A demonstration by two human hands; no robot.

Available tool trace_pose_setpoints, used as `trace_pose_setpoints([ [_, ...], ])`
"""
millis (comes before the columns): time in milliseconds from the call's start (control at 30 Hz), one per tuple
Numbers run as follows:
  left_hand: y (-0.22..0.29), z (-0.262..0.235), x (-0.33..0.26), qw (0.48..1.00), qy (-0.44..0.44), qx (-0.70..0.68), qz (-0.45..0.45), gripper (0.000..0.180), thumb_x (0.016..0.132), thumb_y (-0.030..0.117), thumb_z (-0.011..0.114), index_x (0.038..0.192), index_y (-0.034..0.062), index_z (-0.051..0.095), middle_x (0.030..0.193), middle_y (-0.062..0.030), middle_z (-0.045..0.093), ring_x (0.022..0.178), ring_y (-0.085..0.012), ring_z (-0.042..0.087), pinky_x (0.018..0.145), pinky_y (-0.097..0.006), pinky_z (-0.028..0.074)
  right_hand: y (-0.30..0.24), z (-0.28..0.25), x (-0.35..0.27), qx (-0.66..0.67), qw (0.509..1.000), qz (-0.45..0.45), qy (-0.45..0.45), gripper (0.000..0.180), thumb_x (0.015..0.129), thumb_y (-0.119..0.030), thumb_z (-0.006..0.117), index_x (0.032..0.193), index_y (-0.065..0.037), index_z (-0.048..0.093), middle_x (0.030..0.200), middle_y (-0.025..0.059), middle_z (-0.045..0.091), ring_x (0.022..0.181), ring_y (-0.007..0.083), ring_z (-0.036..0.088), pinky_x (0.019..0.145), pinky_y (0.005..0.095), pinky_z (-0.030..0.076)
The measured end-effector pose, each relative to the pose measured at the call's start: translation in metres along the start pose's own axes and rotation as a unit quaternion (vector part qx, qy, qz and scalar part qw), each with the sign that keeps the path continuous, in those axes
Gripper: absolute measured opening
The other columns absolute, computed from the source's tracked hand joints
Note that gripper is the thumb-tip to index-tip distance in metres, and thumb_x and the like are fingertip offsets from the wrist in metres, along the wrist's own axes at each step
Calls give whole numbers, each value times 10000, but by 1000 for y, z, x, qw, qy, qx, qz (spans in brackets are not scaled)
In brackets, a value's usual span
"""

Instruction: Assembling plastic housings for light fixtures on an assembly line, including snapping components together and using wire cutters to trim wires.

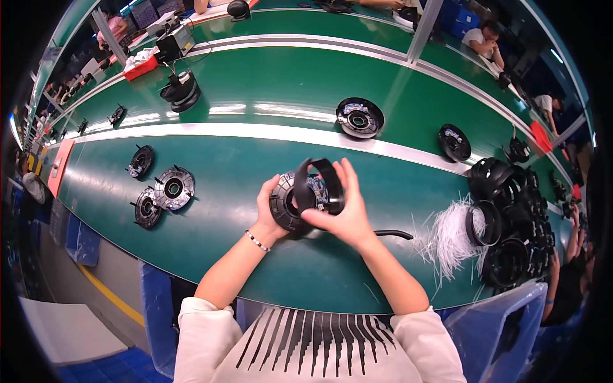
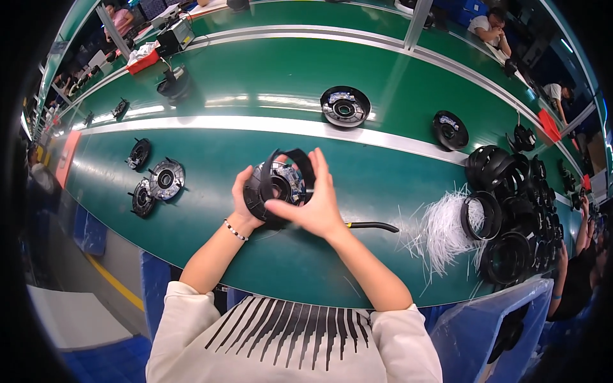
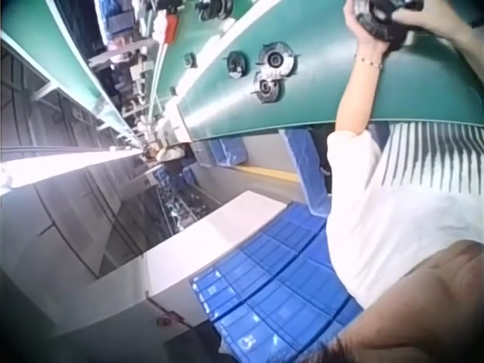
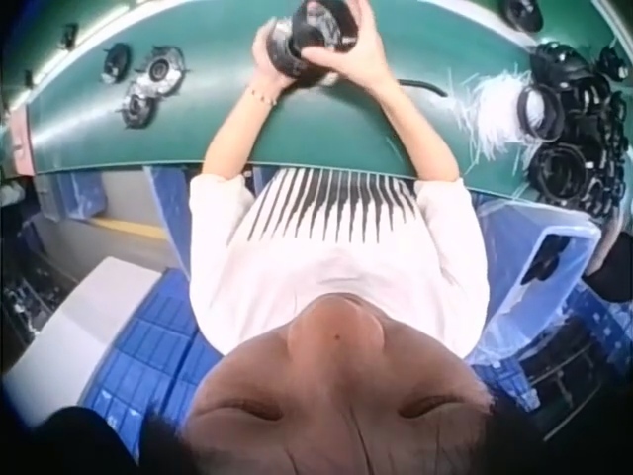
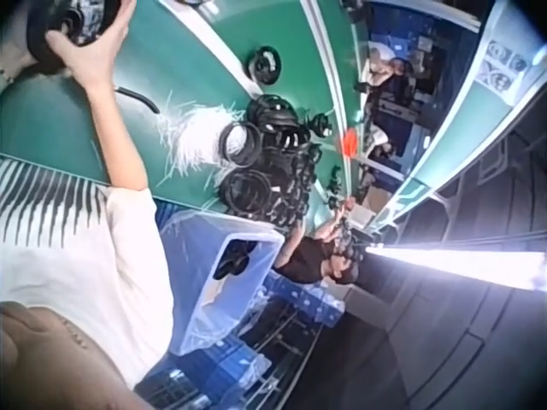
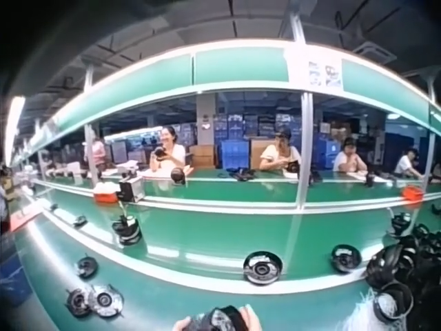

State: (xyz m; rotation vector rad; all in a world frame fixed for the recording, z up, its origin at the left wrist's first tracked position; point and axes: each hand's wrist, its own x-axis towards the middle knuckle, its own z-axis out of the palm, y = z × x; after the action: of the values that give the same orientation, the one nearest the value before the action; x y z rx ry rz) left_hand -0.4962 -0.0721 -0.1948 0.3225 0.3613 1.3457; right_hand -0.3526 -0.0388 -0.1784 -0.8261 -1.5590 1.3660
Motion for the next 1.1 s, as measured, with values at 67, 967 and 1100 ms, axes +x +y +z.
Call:
trace_pose_setpoints([
  [67, 2, 0, -2, 1000, 11, -2, 10, 571, 818, 462, 314, 1215, 59, 394, 1147, -140, 492, 1026, -267, 501, 894, -400, 396, -8, 3, 4, 12, 1000, -4, -14, 1161, 480, -347, 808, 1275, 101, 90, 1205, 269, 325, 1115, 323, 389, 936, 381, 331],
  [967, 47, -18, -32, 999, 4, -1, 36, 652, 800, 576, 337, 1182, 54, 421, 1138, -116, 496, 1033, -229, 494, 892, -363, 405, -24, 82, 7, -375, 919, -115, -32, 1164, 454, -442, 780, 1288, 49, 134, 1231, 228, 317, 1159, 357, 290, 947, 448, 256],
  [1100, 53, -21, -39, 995, 8, 39, 92, 623, 777, 515, 419, 1169, 31, 416, 1128, -133, 498, 1026, -235, 499, 884, -358, 412, -29, 95, 7, -376, 921, -98, -8, 1157, 453, -467, 772, 1282, 49, 151, 1235, 228, 315, 1153, 360, 293, 936, 452, 249],
])
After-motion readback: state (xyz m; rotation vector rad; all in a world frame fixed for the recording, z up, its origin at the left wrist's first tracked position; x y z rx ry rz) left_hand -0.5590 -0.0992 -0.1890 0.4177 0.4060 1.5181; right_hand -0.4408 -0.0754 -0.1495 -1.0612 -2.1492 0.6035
